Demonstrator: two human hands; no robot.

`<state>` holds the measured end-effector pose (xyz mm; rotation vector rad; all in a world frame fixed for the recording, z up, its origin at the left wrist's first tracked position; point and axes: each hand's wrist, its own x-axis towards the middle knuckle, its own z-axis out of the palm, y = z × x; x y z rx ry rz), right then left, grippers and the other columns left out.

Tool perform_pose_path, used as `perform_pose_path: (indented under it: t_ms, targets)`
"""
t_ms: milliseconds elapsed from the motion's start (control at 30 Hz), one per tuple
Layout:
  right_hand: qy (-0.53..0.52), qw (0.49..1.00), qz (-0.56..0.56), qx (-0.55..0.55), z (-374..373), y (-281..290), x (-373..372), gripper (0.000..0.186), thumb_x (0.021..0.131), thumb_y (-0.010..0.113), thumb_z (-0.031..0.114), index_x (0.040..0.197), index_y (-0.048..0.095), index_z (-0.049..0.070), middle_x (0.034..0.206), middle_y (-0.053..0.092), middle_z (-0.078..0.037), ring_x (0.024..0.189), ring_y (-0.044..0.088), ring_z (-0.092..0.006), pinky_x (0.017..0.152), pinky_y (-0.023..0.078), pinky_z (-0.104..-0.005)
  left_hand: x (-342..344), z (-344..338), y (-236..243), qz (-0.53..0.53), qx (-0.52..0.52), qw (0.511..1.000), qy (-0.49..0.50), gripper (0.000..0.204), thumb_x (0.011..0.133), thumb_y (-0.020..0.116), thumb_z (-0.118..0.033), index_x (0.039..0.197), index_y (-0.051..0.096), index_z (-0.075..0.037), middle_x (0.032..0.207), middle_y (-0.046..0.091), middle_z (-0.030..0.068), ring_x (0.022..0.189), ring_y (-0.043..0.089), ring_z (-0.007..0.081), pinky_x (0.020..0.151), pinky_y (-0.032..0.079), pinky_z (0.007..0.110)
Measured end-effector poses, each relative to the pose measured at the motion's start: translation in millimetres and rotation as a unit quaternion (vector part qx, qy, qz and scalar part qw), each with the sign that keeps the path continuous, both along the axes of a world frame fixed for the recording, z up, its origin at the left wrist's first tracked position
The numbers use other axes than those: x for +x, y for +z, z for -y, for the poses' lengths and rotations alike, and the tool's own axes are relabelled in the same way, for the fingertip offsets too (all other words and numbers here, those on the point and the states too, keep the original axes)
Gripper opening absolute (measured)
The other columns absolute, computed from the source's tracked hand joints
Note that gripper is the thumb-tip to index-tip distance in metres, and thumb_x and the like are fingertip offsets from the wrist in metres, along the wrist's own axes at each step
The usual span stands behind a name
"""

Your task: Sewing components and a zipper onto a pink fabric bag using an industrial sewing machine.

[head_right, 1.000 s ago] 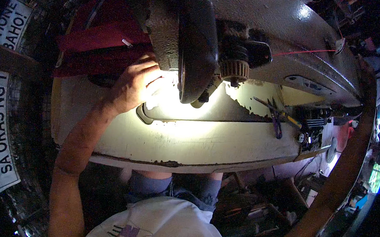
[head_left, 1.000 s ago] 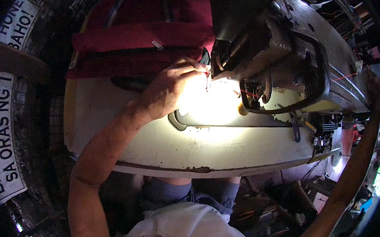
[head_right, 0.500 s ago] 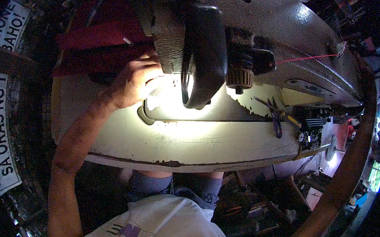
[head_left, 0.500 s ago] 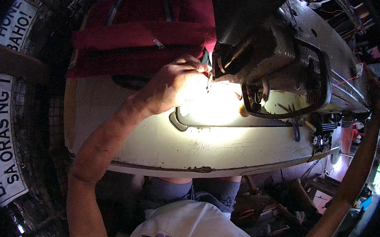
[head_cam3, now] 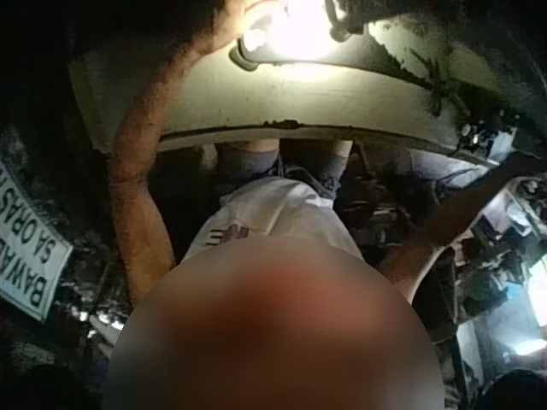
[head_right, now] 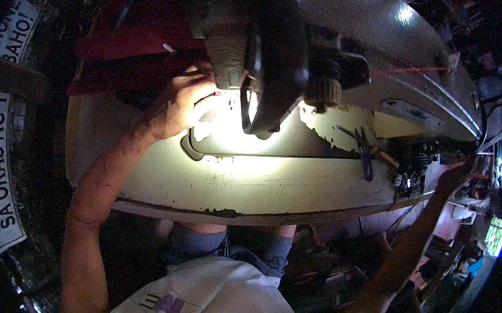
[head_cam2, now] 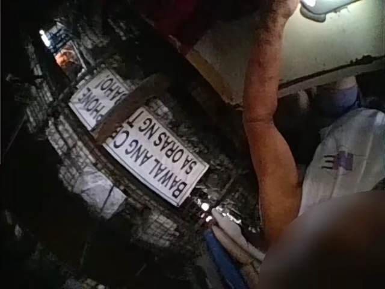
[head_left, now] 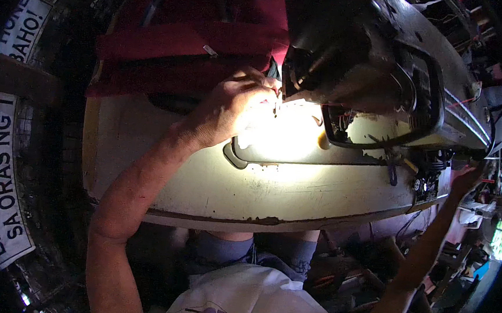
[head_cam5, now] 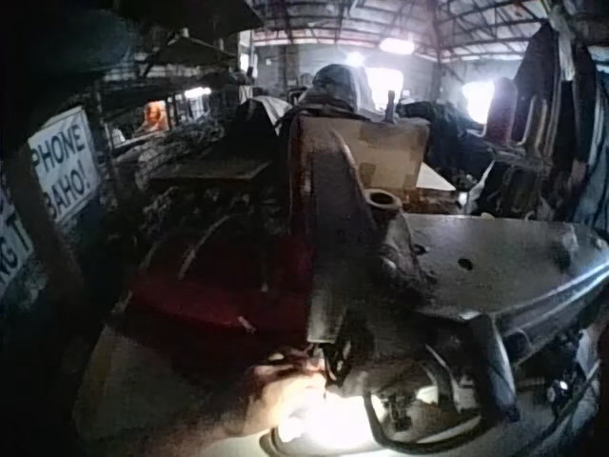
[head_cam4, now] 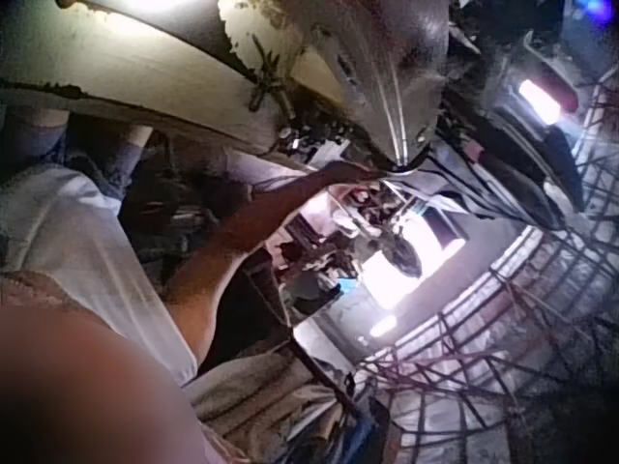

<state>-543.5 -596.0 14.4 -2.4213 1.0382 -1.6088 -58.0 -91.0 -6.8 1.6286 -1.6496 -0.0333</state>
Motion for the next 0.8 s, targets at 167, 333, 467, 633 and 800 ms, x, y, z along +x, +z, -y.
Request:
perform_pose_path:
  t_ms: [167, 333, 467, 633, 800]
  targets:
    - [0.120, 0.966, 0.020, 0.227, 22, 127, 67, 0.048, 0.093, 0.059, 0.032, 0.127, 0.057, -0.001, 0.109, 0.067, -0.019, 0.095, 0.065, -0.0280, 0.074, 0.055, -0.0426, -4, -1, 2, -0.003, -0.004, 1.000, 0.001, 0.016, 0.080, 0.070, -0.003, 0.094, 0.063, 0.001, 0.100, 0.068, 0.0107, 0.107, 0.061, 0.0271, 0.092, 0.052, 0.038]
    - [0.135, 0.967, -0.087, 0.198, 59, 117, 61, 0.038, 0.094, 0.057, 0.025, 0.117, 0.063, -0.004, 0.110, 0.066, -0.019, 0.092, 0.063, -0.0301, 0.076, 0.054, -0.0458, -8, -2, 5, -0.006, 0.003, 1.000, 0.007, 0.023, 0.082, 0.068, -0.001, 0.100, 0.056, 0.004, 0.091, 0.062, 0.0106, 0.098, 0.061, 0.0283, 0.085, 0.054, 0.036]
    - [-0.040, 0.954, -0.281, -0.098, 95, 89, 36, 0.040, 0.090, 0.059, 0.027, 0.120, 0.064, 0.001, 0.112, 0.065, -0.024, 0.094, 0.063, -0.0361, 0.077, 0.053, -0.0485, -9, -2, 6, 0.007, 0.013, 1.000, 0.017, 0.022, 0.083, 0.066, 0.000, 0.101, 0.054, 0.004, 0.089, 0.061, 0.0103, 0.095, 0.061, 0.0279, 0.083, 0.054, 0.037]
    - [-0.014, 0.993, 0.014, 0.116, 64, 61, 27, 0.048, 0.088, 0.066, 0.040, 0.125, 0.063, 0.009, 0.125, 0.059, -0.028, 0.103, 0.062, -0.0408, 0.086, 0.050, -0.0538, -10, -4, 4, 0.005, 0.004, 1.000, 0.025, 0.023, 0.082, 0.066, 0.000, 0.101, 0.055, 0.003, 0.092, 0.062, 0.0111, 0.097, 0.062, 0.0279, 0.082, 0.055, 0.037]
    - [0.020, 0.973, 0.208, 0.101, 31, -16, 36, 0.035, 0.099, 0.058, 0.027, 0.127, 0.054, 0.006, 0.105, 0.061, -0.010, 0.090, 0.060, -0.0223, 0.077, 0.050, -0.0334, -9, -4, -1, 0.024, -0.011, 0.999, 0.026, 0.024, 0.083, 0.067, -0.003, 0.104, 0.055, 0.003, 0.094, 0.064, 0.0125, 0.098, 0.062, 0.0305, 0.083, 0.054, 0.039]
